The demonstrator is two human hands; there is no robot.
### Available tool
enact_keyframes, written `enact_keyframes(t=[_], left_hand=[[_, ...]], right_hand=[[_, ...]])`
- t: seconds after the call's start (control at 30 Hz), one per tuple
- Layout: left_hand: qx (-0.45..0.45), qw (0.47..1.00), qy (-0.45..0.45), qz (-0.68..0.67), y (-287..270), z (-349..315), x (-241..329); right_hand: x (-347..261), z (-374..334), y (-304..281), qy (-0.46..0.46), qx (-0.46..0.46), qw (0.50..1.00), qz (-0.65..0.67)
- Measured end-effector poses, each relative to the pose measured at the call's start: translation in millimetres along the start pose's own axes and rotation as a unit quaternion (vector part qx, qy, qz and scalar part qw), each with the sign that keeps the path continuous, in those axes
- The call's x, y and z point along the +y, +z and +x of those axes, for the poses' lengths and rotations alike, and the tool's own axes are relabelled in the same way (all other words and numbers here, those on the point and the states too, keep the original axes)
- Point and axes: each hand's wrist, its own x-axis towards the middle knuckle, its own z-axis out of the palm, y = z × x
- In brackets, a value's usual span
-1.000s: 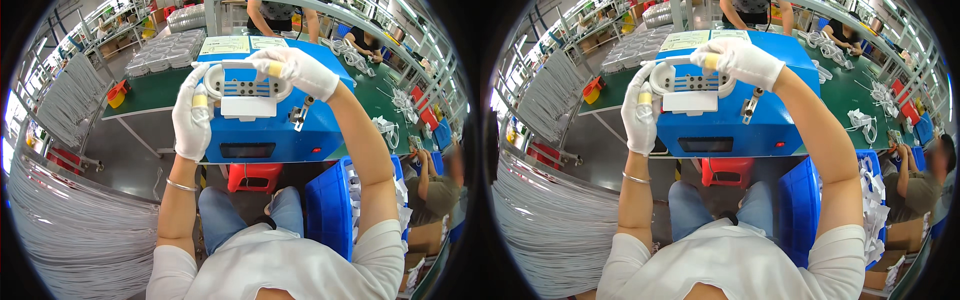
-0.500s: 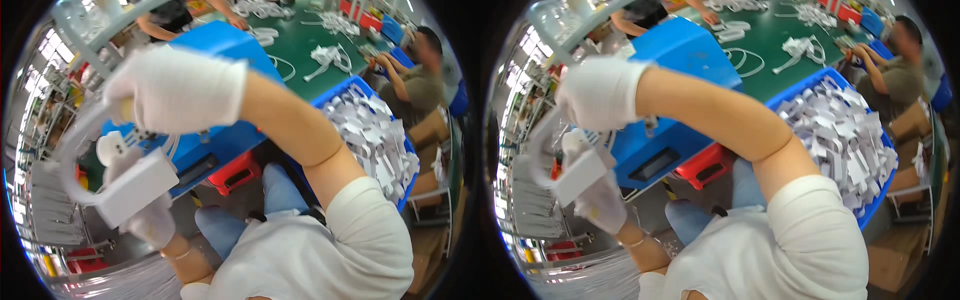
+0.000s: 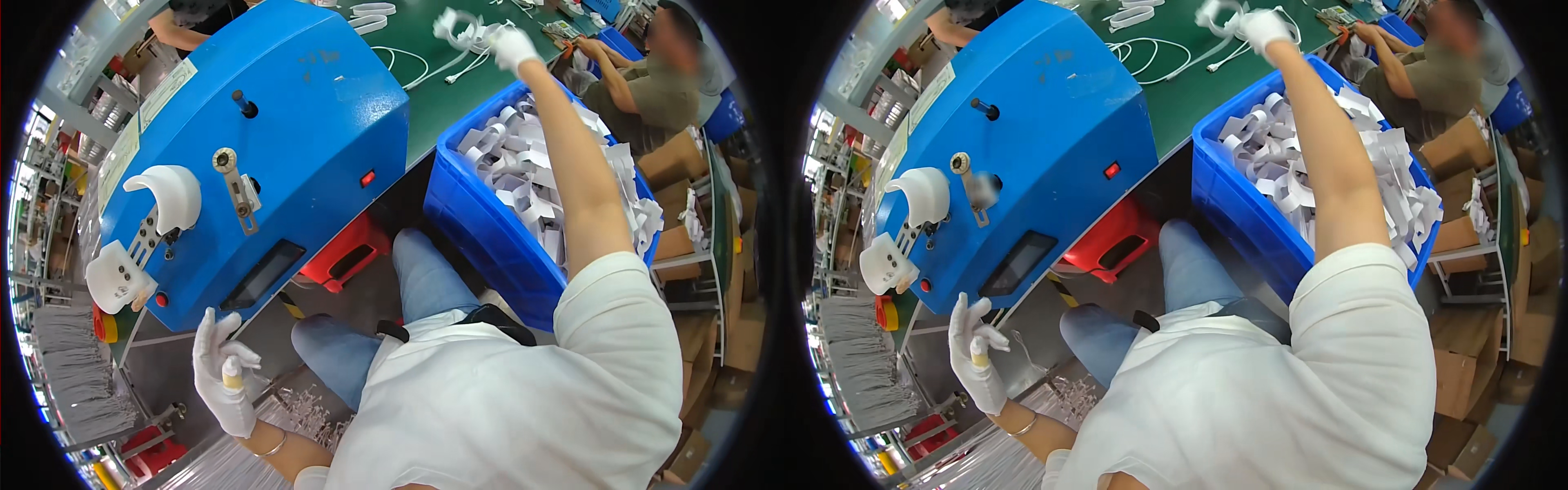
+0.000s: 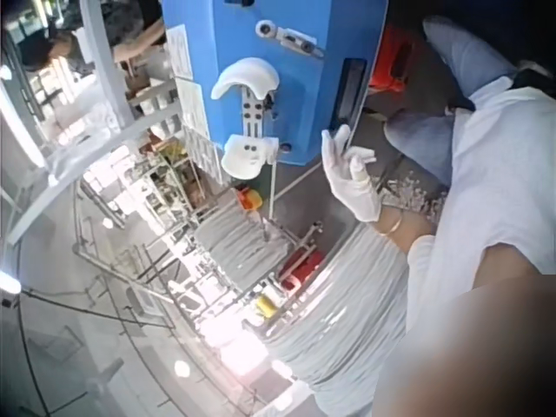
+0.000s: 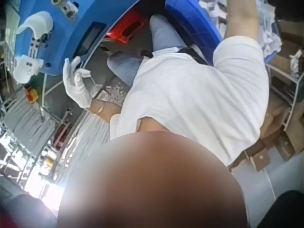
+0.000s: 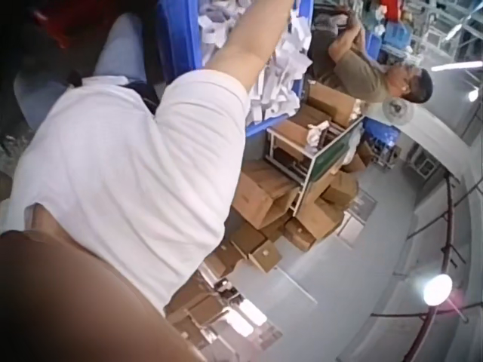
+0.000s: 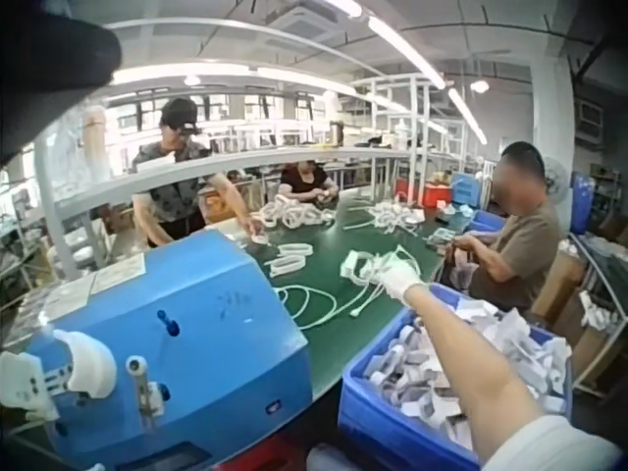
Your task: Winding and bundling white cables using a machine and placing them in a collection bin.
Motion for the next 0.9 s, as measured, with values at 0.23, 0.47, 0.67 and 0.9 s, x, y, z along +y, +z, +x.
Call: enact_keyframes(t=[0.23,0.47,0.67,0.9], left_hand=[[-0.025,0.998,-0.047,-0.042,6.7,12.1,4.7],[-0.024,0.997,-0.036,-0.056,9.5,18.8,15.7],[-0.219,0.975,0.04,0.01,79.5,39.0,49.1],[-0.012,0.978,0.206,0.035,149.6,46.0,63.7]], right_hand=[[-120.7,-96.2,35.5,0.129,-0.199,0.957,0.164],[-47.7,-104.4,-24.9,0.187,-0.17,0.948,0.192],[-85.7,-122.8,-150.4,0.22,0.141,0.769,0.584],[-211.4,-145.5,-242.7,0.217,0.173,0.573,0.771]])
